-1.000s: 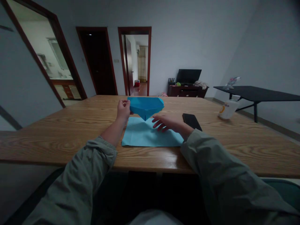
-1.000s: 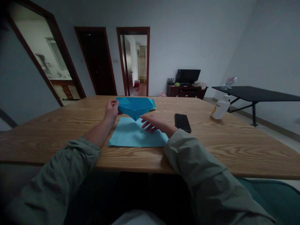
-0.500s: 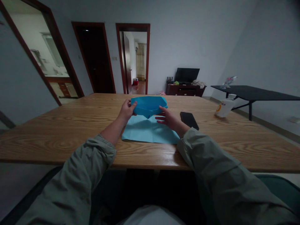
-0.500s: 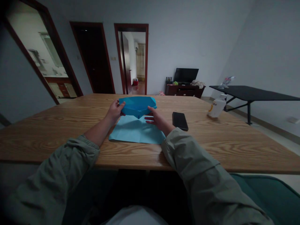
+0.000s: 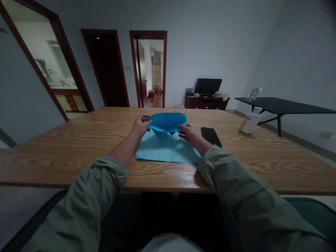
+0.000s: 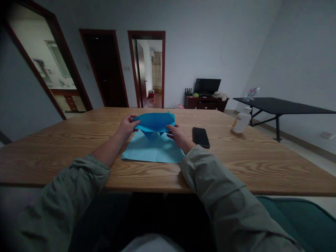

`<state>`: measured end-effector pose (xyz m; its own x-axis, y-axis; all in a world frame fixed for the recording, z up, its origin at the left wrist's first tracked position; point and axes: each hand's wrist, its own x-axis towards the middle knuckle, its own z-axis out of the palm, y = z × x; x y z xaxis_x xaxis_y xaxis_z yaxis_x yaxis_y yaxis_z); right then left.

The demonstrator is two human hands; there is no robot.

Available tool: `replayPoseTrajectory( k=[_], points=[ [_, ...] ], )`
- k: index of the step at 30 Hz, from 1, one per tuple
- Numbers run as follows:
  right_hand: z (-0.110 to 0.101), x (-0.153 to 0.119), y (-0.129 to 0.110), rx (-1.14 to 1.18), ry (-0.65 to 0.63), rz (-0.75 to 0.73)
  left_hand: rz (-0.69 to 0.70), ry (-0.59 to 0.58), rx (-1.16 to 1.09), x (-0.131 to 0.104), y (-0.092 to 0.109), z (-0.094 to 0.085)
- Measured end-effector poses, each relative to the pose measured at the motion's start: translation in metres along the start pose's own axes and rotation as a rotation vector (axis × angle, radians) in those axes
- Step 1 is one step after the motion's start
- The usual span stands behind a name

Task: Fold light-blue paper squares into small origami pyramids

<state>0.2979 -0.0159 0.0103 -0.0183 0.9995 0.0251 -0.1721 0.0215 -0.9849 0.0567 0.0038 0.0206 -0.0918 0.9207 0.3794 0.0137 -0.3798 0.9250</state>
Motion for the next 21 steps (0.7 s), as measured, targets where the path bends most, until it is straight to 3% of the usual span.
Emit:
replayPoseTrajectory(
  k=[8,13,16,21],
  points=[
    [-0.005,0.009,0.006,-0.095,0.064,-0.042,0.017,-0.063,0.006,0.001,-0.002,0.001],
    [-0.004,0.008,0.004,-0.144,0.11,-0.072,0.249,-0.174,0.437,0.0,-0.006,-0.002],
    [-0.006,0.009,0.002,-0.19,0.133,-0.106,0.337,-0.09,0.683,0.0,-0.004,-0.007],
    [-0.017,0.019,-0.002,-0.262,0.211,-0.16,0.345,0.128,0.718,0.006,0.0,-0.017]
  ],
)
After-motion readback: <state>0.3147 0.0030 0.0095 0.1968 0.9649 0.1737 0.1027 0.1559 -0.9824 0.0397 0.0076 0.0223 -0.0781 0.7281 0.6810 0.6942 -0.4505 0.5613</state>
